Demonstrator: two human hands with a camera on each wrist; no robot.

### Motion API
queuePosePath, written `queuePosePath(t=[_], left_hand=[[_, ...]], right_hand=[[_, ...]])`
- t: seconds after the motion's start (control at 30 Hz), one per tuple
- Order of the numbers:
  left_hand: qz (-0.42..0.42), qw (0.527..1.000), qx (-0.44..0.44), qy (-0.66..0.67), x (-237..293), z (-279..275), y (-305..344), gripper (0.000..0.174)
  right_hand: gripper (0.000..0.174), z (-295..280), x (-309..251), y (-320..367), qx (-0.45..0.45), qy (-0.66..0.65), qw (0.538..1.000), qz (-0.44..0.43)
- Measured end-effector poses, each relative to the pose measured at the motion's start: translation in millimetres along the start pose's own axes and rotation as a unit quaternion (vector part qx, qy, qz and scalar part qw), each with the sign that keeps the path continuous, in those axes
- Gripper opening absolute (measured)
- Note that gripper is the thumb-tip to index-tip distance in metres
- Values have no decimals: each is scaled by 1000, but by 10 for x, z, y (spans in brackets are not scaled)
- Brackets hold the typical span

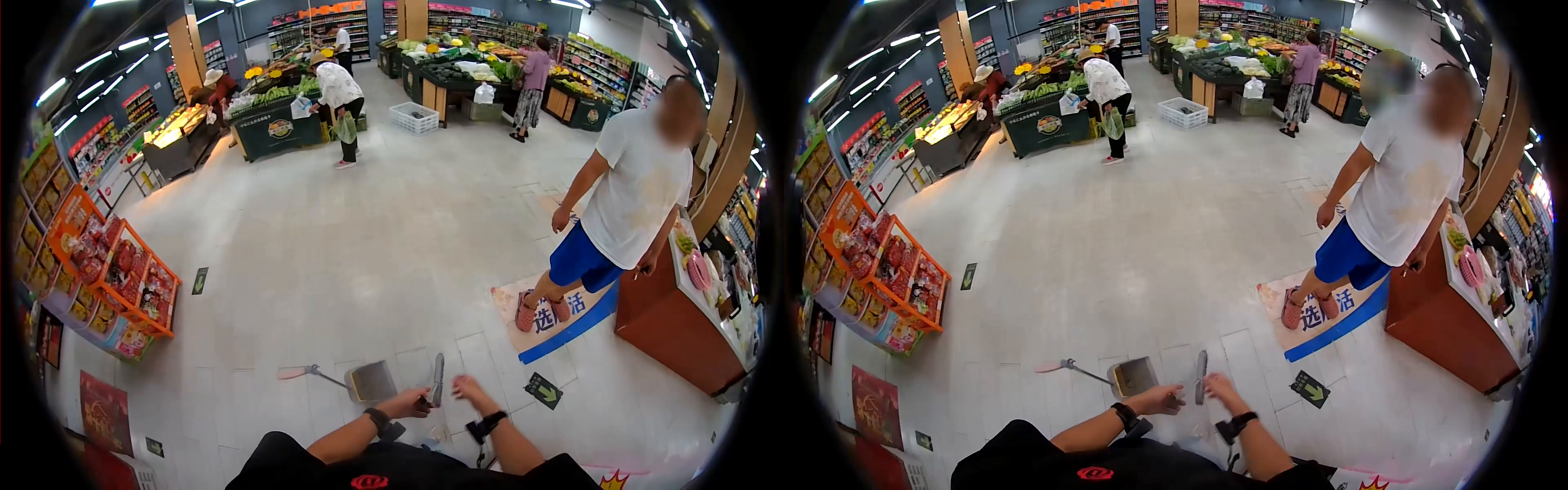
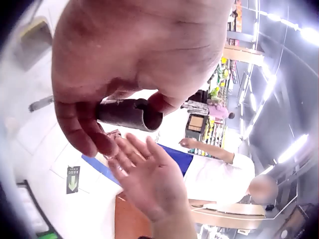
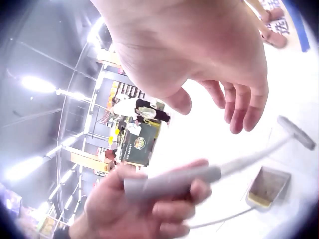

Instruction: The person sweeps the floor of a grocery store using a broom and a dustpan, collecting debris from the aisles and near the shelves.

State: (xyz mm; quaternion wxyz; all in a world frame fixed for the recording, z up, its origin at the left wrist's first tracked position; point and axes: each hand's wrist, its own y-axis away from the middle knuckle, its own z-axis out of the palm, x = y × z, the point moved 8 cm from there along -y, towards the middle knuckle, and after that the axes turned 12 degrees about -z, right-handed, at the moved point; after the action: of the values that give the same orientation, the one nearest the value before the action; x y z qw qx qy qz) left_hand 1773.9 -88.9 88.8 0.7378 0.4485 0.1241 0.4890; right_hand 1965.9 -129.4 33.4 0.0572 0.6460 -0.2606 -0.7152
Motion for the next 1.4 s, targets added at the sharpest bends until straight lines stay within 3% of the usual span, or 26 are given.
queuePosePath(t=[0.07, 0.1, 0.13, 0.17, 0.2, 0.23, 0.3, 0.33, 0.37, 0.4, 0.43, 0.47, 0.5, 0.53, 0.6, 0.63, 0.67, 0.73, 0.77, 0.8, 0.87, 1.0, 1.07, 1.2, 1.3, 1.4], left_hand=[[-1, 999, 21, 44, -41, 56, 88, 30], [1, 999, -34, 31, -42, 155, 106, 31], [0, 996, -88, 17, -70, 234, 122, 32], [-22, 996, -75, 34, -146, 166, 32, 25], [-31, 997, -64, 29, -177, 141, 29, 25], [-32, 999, -18, 24, -195, 83, 38, 19], [4, 994, 102, -48, -189, 6, 47, 17], [6, 991, 107, -76, -150, 130, 177, 16], [6, 988, 114, -99, -149, 119, 151, 16], [5, 985, 121, -122, -156, 76, 111, 16], [2, 983, 132, -131, -146, 5, 86, 16], [28, 971, 118, -207, -134, 9, 55, 16], [54, 953, 102, -280, -125, 49, 45, 17], [56, 953, 107, -279, -116, 59, 47, 17], [-18, 962, 169, -214, -203, -68, 78, 18], [-34, 968, 168, -181, -243, -111, 72, 18], [-27, 969, 170, -176, -250, -183, 66, 18], [82, 963, 89, -240, -176, -114, 28, 17], [65, 972, 67, -217, -189, -145, -39, 14], [70, 972, 65, -215, -182, -175, -103, 14], [16, 980, 148, -134, -182, 60, 93, 11], [17, 966, 175, -189, -168, 23, -187, 8], [35, 955, 180, -231, -158, 39, -300, 9], [8, 970, 159, -186, -204, 27, -457, 9], [19, 966, 191, -174, -126, 262, -235, 8], [14, 972, 185, -147, -156, 184, -409, 8]], right_hand=[[25, -821, -430, -328, 58, 38, 986, -154], [37, -1371, -690, -665, 87, 281, 932, -209], [46, -1513, -1702, -369, 127, 448, 856, -224], [50, -1663, -2436, -285, 253, 561, 654, -440], [48, -1840, -3016, -359, 257, 477, 707, -455], [58, -1758, -3686, -316, 172, 389, 832, -356], [69, -1377, -4865, -428, 167, 483, 678, -529], [72, -1040, -5426, -377, 94, 476, 729, -483], [75, -692, -5920, -137, 57, 485, 747, -451], [75, -454, -6335, -281, 107, 459, 654, -591], [76, -180, -6652, 68, 38, 411, 777, -476], [68, -4, -6922, 166, 65, 365, 777, -508], [62, 176, -7096, 250, 51, 415, 762, -495], [57, 311, -7249, 308, 35, 466, 742, -481], [43, 453, -7522, -16, 108, 566, 662, -480], [43, 388, -7555, -133, 112, 449, 748, -476], [43, 428, -7577, -229, 106, 449, 745, -482], [45, 476, -7639, -240, 158, 500, 678, -516], [53, 515, -7560, -238, 59, 548, 707, -444], [62, 504, -7591, -325, 118, 530, 702, -462], [57, 458, -7442, -80, 123, 461, 748, -461], [55, 429, -7228, -7, 96, 458, 745, -475], [76, 381, -7113, -45, 69, 442, 752, -483], [76, 309, -6952, 13, 30, 380, 786, -486], [74, 275, -6894, -32, 19, 391, 775, -497], [71, 226, -6803, -39, 1, 402, 766, -501]])
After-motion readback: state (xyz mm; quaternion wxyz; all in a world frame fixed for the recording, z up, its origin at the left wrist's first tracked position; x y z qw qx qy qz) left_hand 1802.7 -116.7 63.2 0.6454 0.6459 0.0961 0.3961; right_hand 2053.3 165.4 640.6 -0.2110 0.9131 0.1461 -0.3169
